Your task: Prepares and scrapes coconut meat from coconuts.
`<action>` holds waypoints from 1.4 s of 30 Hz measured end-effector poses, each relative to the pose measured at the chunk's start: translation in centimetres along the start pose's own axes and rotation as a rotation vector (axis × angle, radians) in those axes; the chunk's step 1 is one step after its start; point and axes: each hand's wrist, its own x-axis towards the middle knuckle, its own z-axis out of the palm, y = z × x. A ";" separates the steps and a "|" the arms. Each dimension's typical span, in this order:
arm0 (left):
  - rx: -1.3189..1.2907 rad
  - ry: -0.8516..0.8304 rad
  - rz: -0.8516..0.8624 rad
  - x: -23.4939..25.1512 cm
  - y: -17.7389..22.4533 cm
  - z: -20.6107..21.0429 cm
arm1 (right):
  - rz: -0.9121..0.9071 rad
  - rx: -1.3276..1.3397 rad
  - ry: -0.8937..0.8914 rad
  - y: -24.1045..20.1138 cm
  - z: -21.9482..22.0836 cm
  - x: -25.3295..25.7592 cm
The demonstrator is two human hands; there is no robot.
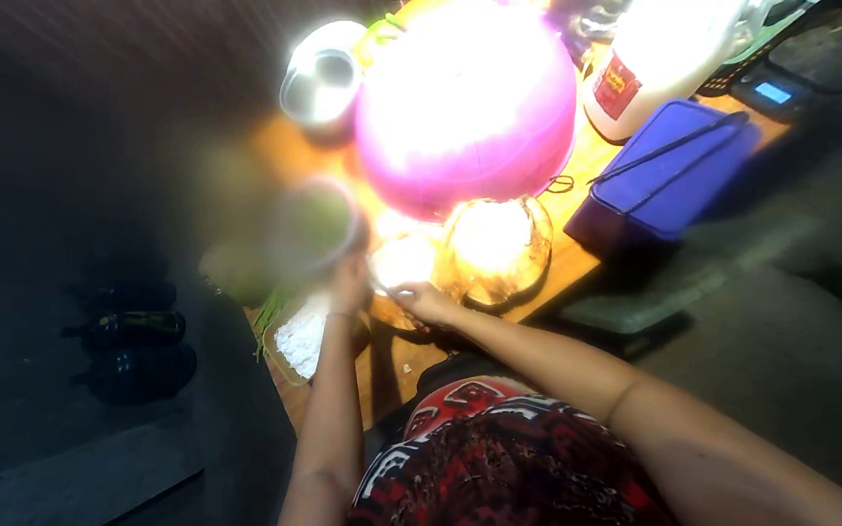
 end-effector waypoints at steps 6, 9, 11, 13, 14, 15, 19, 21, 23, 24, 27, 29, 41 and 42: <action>-0.100 -0.062 -0.002 0.3 -1.2 -0.2 | 0.024 0.157 0.073 -0.9 -0.9 0.5; -0.093 -0.040 0.004 0.3 -1.4 -0.2 | 0.030 0.118 0.013 -1.2 0.4 0.1; -0.094 -0.041 0.002 0.3 -1.1 -0.2 | 0.031 0.045 -0.033 -0.5 -0.3 -0.3; -0.112 -0.045 -0.001 0.3 -0.9 -0.3 | 0.031 0.052 -0.021 -0.1 -1.4 -0.4; -0.126 -0.049 -0.003 0.2 -0.9 -0.2 | 0.018 0.089 0.006 0.0 -1.6 -0.1; -0.132 -0.056 0.000 0.3 -1.0 -0.2 | 0.012 0.138 0.034 0.0 -1.5 0.4; -0.104 -0.046 0.015 0.5 -1.1 -0.2 | 0.034 0.189 0.016 -1.3 0.3 0.5; -0.081 -0.041 0.013 0.5 -0.9 -0.2 | 0.027 0.118 -0.028 -0.6 0.1 0.1; -0.072 -0.042 0.008 0.7 -0.8 -0.1 | 0.029 0.073 -0.038 -0.1 -1.2 0.0; -0.079 -0.044 0.006 0.7 -0.9 -0.1 | 0.030 0.090 -0.024 -0.1 -1.7 0.1; -0.098 -0.029 0.002 0.6 -1.2 0.1 | 0.019 0.188 0.016 -1.1 -1.2 0.5; -0.101 -0.027 0.006 0.5 -1.2 0.1 | -0.006 0.149 -0.005 -1.1 -0.4 0.5; -0.096 -0.016 0.023 0.1 -1.3 0.1 | -0.009 -0.071 -0.045 -0.3 -0.6 -0.6; -0.088 -0.011 0.025 0.2 -1.4 0.1 | 0.004 -0.113 -0.065 0.0 -1.0 -0.8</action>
